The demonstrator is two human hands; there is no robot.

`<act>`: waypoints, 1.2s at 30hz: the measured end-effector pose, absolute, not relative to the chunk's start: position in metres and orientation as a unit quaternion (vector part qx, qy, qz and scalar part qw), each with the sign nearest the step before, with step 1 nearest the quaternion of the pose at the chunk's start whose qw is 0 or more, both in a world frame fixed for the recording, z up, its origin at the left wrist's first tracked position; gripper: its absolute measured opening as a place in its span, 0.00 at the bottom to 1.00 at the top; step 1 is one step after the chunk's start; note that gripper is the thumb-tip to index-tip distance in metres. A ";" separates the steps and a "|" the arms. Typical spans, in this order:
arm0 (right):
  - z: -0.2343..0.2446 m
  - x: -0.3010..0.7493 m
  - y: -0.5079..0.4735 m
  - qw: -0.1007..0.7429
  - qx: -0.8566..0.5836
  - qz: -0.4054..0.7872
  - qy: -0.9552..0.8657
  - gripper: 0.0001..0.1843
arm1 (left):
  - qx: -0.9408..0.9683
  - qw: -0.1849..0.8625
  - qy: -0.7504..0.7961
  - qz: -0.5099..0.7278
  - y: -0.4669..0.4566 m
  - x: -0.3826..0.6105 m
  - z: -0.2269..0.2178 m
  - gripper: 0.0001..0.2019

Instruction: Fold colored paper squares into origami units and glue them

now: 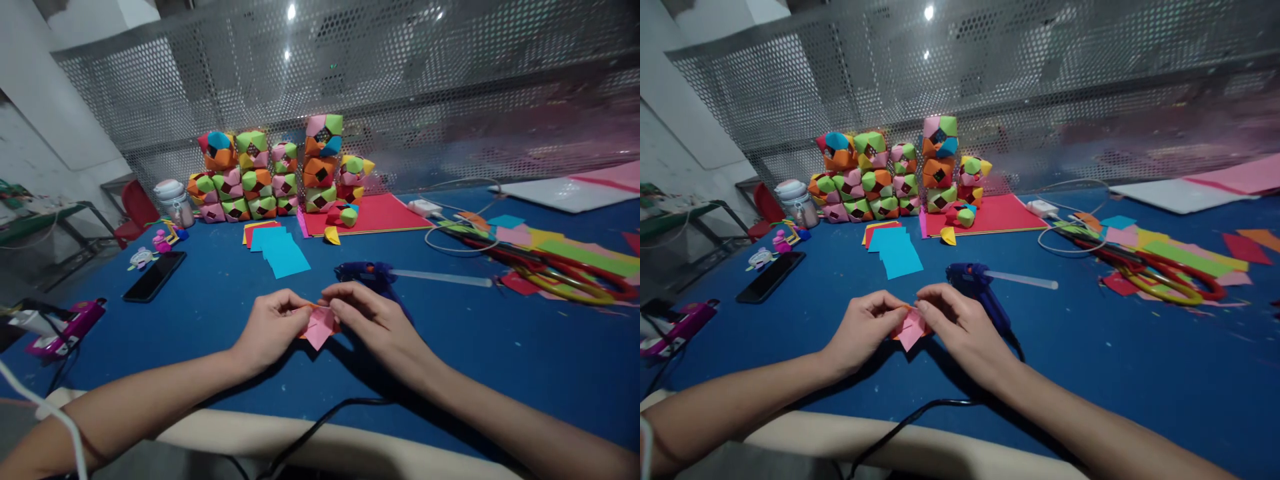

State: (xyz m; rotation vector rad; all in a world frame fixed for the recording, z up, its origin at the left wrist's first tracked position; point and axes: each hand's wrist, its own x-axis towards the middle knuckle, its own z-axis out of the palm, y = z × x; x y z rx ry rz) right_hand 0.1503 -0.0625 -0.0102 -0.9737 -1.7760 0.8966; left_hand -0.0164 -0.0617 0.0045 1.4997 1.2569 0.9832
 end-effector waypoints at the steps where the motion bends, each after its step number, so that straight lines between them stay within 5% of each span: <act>1: -0.009 0.150 -0.063 0.444 -0.393 0.344 -0.728 0.10 | 0.613 0.455 0.508 0.399 -0.062 -0.016 0.005 0.06; 12: -0.029 0.149 -0.062 0.405 -0.350 0.128 -0.835 0.08 | 0.699 0.407 0.478 0.343 -0.066 -0.014 -0.006 0.07; 22: -0.010 0.149 -0.060 0.417 -0.400 0.317 -0.752 0.13 | 0.625 0.440 0.505 0.402 -0.060 -0.015 -0.002 0.03; 36: -0.019 0.151 -0.054 0.426 -0.408 0.247 -0.769 0.08 | 0.518 0.593 0.472 0.397 -0.060 -0.009 -0.004 0.08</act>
